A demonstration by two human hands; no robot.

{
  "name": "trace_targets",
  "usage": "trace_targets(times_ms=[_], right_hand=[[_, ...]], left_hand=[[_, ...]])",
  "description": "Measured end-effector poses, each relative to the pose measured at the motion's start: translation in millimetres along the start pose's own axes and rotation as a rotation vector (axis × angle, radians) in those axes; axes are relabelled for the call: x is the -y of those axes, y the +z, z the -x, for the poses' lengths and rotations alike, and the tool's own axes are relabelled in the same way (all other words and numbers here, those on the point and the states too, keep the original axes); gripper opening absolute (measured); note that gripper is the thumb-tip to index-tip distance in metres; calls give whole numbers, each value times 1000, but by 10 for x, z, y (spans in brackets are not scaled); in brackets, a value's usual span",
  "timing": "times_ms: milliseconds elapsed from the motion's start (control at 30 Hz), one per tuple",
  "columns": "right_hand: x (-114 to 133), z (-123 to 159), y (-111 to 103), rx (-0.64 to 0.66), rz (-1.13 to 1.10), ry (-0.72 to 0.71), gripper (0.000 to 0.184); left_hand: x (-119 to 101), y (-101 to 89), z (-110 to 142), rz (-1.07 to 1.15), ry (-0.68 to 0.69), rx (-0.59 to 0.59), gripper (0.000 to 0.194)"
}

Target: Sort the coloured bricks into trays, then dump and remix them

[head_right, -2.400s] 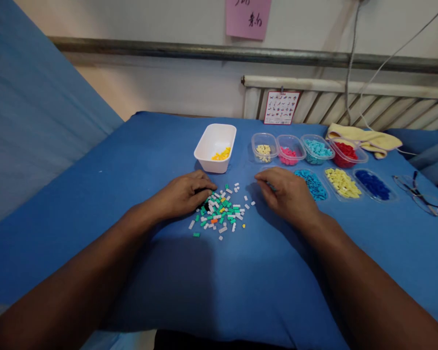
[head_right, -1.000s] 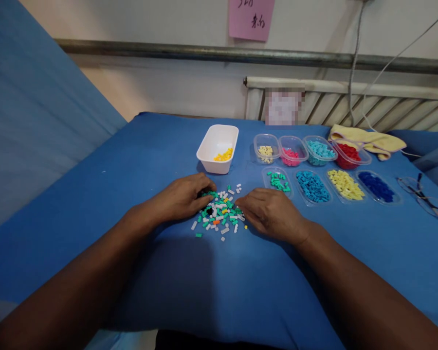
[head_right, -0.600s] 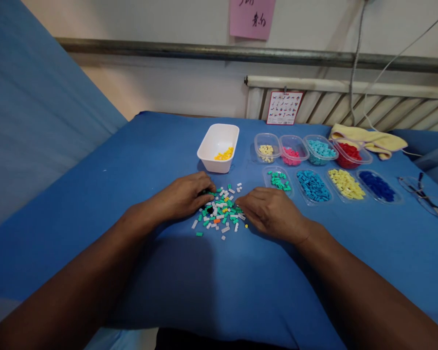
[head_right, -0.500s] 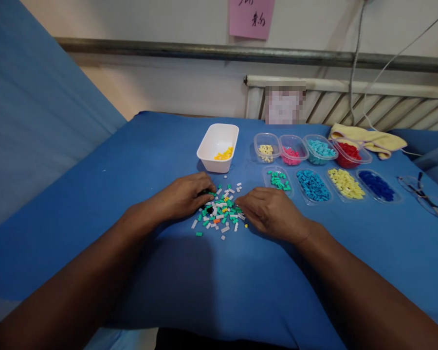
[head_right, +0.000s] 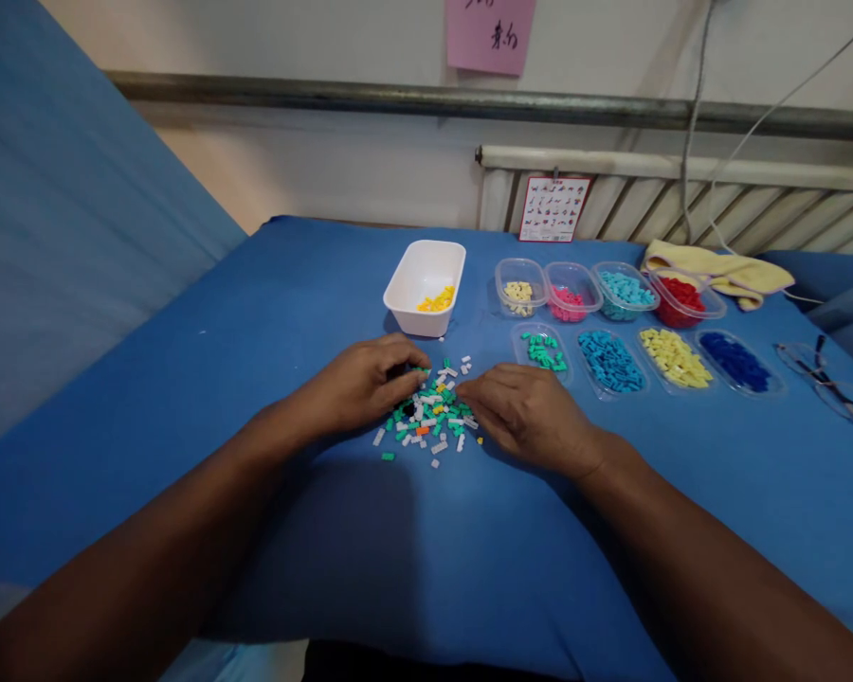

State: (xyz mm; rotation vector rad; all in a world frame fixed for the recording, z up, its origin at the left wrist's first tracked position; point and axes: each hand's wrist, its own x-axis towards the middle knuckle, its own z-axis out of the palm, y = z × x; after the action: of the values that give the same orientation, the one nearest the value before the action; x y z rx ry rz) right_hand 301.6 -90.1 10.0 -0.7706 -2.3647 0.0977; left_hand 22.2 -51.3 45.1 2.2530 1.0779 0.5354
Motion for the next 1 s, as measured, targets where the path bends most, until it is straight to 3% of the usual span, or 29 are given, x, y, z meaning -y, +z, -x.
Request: trace_targets(times_ms=[133, 267, 433, 767, 1000], right_hand=[[128, -55, -17, -134, -94, 121, 25], [160, -85, -7, -160, -156, 219, 19], [135, -99, 14, -156, -152, 198, 14], [140, -120, 13, -188, -104, 135, 13], [151, -108, 24, -88, -152, 148, 25]], left_hand=[[-196, 228, -15, 705, -210, -6, 28], [-237, 414, -54, 1009, -316, -39, 32], [-190, 438, -76, 1100, -399, -42, 33], [-220, 504, -61, 1172, -401, -49, 36], [-170, 534, -64, 1230, -415, -40, 46]])
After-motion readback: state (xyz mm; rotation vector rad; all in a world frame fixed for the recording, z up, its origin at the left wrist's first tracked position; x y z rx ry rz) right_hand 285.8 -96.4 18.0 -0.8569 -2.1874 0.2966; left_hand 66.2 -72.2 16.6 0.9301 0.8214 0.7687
